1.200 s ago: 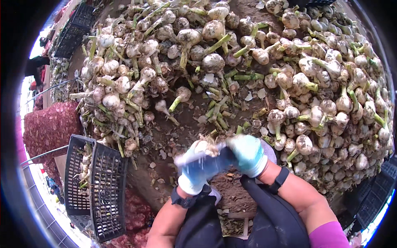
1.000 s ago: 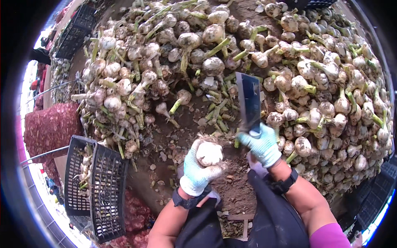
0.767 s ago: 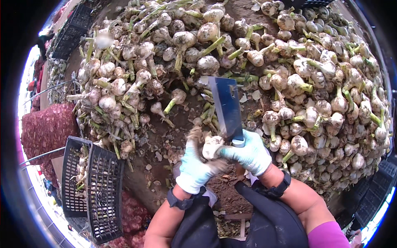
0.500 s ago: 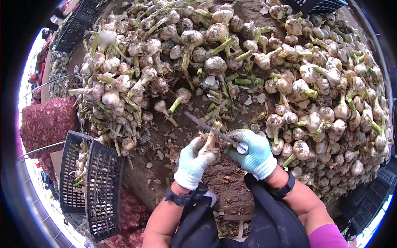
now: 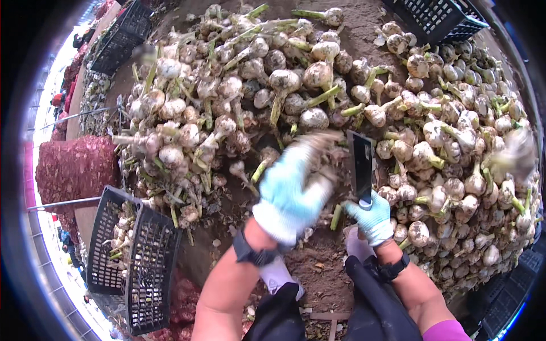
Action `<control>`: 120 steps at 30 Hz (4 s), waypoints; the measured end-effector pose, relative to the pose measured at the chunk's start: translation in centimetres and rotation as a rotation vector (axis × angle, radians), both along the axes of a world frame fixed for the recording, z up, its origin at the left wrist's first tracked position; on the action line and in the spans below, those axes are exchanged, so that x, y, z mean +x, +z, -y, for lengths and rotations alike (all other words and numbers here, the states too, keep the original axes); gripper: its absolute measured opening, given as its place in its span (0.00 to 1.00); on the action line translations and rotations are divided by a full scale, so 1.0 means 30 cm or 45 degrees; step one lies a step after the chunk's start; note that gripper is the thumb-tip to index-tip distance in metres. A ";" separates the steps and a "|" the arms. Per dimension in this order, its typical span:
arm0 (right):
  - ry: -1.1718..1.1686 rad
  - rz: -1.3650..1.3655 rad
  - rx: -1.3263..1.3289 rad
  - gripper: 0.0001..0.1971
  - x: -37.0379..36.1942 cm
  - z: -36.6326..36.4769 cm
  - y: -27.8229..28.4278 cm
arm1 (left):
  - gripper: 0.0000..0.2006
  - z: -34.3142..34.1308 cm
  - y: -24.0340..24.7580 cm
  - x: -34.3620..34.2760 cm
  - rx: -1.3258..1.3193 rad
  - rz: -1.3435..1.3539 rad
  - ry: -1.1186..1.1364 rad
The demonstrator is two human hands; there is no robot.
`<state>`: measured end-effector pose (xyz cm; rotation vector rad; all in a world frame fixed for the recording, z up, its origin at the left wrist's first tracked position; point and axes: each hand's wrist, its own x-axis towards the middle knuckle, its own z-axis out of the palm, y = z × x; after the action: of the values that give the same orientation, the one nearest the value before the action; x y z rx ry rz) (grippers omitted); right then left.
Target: Processing garlic bulbs by trimming roots and stems using a cleaver.
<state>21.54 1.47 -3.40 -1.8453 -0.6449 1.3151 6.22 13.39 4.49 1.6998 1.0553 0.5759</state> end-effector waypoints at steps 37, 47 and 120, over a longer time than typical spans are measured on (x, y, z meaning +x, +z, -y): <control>0.002 -0.365 0.123 0.13 -0.059 0.046 0.094 | 0.32 0.353 -0.117 -0.161 -0.917 0.676 0.459; 0.673 -0.130 0.271 0.19 -0.079 0.016 0.161 | 0.20 0.315 -0.160 -0.176 -1.441 1.002 0.611; 0.670 -0.054 0.360 0.20 -0.098 0.018 0.181 | 0.23 0.405 -0.252 -0.219 -0.984 0.936 0.659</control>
<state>18.59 0.94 2.03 -1.4631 -1.2845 1.4900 -0.36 1.23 -3.07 0.4574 0.9687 0.8806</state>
